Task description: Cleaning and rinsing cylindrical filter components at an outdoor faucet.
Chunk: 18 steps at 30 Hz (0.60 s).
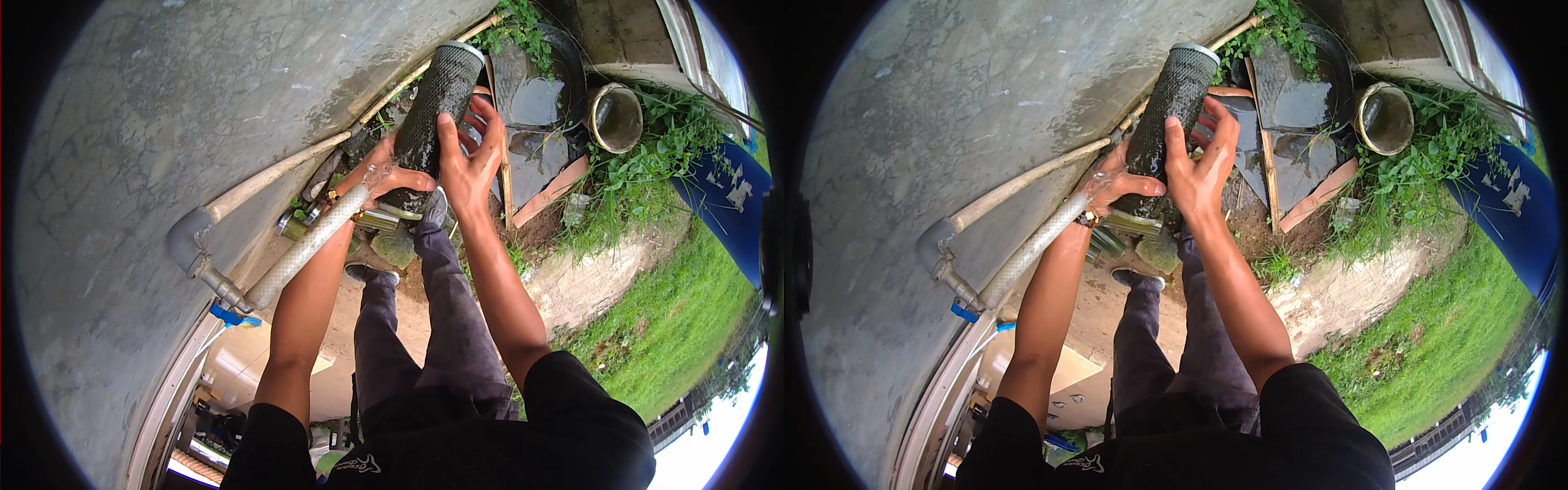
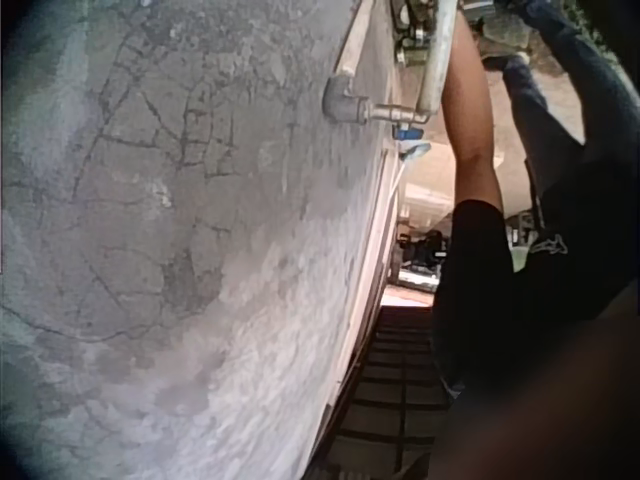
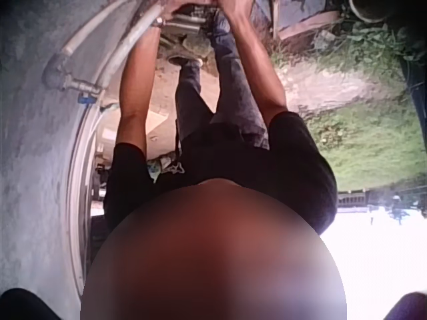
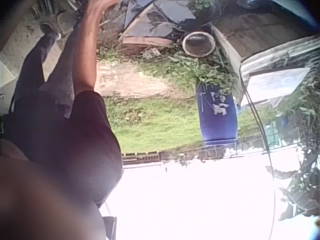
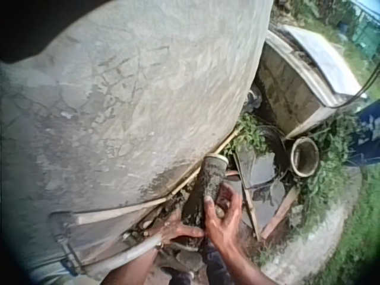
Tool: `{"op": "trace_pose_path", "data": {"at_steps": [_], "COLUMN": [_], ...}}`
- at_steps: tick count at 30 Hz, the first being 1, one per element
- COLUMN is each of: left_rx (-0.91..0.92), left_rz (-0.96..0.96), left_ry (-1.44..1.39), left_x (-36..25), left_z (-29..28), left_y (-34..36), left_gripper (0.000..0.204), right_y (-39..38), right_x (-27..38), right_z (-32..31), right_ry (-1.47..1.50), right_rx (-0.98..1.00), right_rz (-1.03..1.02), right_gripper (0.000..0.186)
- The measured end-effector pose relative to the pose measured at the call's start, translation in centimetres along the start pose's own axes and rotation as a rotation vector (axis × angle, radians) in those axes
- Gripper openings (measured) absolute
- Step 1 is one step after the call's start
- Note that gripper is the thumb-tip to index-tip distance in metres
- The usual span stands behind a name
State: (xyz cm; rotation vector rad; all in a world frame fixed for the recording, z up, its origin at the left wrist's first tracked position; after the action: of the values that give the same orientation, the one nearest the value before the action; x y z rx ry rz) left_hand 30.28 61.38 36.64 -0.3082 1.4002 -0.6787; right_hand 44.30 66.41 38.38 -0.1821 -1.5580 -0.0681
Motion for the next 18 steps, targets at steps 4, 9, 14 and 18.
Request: {"op": "trace_pose_path", "data": {"at_steps": [4,9,14,18], "left_rx": [-0.133,-0.058,-0.038,0.054], "left_rz": [0.107,-0.118,0.004,-0.18], "left_ry": [0.118,-0.056,0.013,-0.046], "left_x": [0.6,2.7,2.1,3.0], "left_z": [-0.1,0.3,-0.5,-0.4], "left_y": [-0.2,-1.2,-1.9,-2.1], "left_gripper": [0.072,0.054,0.061,0.058], "right_y": [-2.1,3.3,-0.4,5.3], "right_x": [1.2,-1.0,0.6,-1.0], "right_z": [0.1,-0.6,0.1,-1.8], "right_ry": [-0.202,-0.254,-0.077,-0.29], "right_rx": [0.394,0.353,0.718,0.523], "right_rz": [-0.331,-0.353,-0.507,-0.48], "right_gripper": [0.008,0.014,0.011,0.012]}}
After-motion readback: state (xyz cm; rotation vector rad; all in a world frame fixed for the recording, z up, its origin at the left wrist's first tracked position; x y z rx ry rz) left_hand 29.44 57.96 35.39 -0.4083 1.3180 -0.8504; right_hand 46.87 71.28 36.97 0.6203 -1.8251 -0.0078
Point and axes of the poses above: each hand's wrist, its own y-axis towards the middle knuckle, its own z-axis out of the palm, x = y × z, the point moved 3 cm from there along y, towards the middle knuckle, and after that the axes turned 15 degrees about y, right-handed, at the moved point
